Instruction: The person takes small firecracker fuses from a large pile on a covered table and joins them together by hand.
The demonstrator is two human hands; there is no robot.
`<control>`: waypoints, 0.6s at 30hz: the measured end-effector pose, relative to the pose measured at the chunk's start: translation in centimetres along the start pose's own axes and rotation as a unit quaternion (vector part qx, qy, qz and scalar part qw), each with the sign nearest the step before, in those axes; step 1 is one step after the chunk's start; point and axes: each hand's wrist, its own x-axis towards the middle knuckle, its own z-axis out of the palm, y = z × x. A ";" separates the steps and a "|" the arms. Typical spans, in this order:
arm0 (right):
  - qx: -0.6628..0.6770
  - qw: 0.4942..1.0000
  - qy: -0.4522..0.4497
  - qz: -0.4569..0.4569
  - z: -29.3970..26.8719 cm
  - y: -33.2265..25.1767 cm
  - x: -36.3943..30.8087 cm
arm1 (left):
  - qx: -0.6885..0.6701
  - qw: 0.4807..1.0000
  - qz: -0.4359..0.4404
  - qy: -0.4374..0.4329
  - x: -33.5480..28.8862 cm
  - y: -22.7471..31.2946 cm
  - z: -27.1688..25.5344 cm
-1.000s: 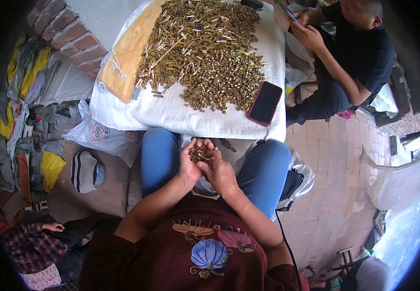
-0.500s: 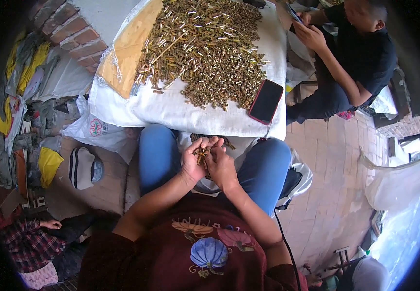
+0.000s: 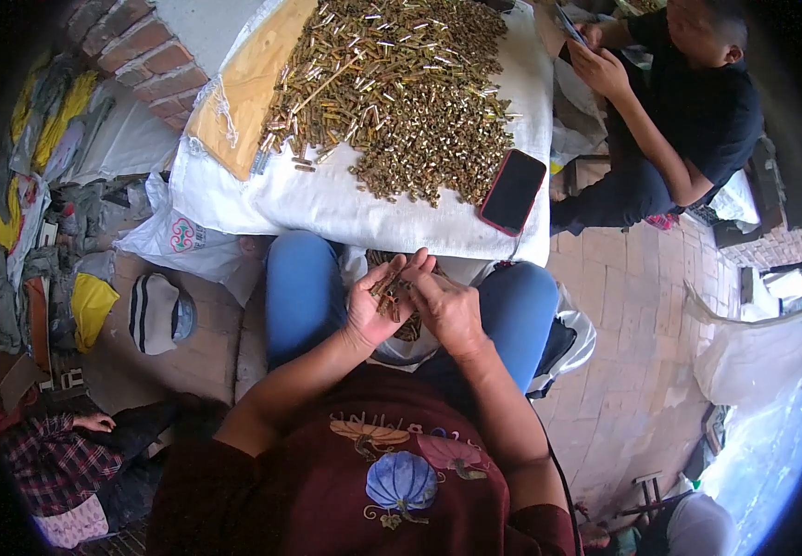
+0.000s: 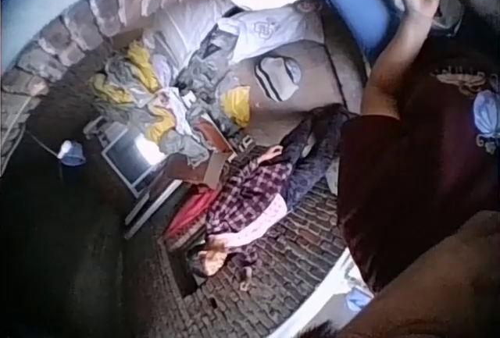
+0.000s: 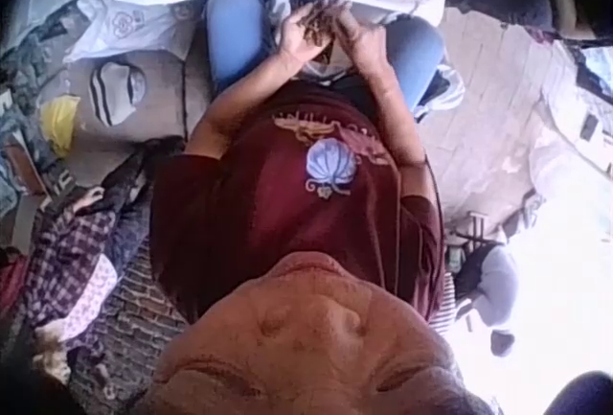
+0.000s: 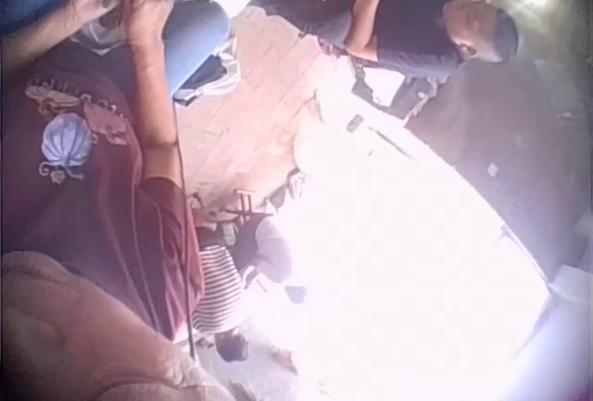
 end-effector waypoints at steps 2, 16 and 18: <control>-0.108 0.987 -0.038 -0.110 -0.9 0.3 0.6 | 0.013 1.000 -0.005 -0.006 0.0 -0.2 0.1; -0.037 0.991 -0.110 -0.074 -1.2 -2.2 -1.3 | 0.028 0.999 0.012 0.022 0.4 0.0 -0.2; -0.065 0.988 -0.119 -0.072 -1.1 -2.6 -1.1 | 0.041 0.999 0.010 0.034 0.4 -0.3 -0.3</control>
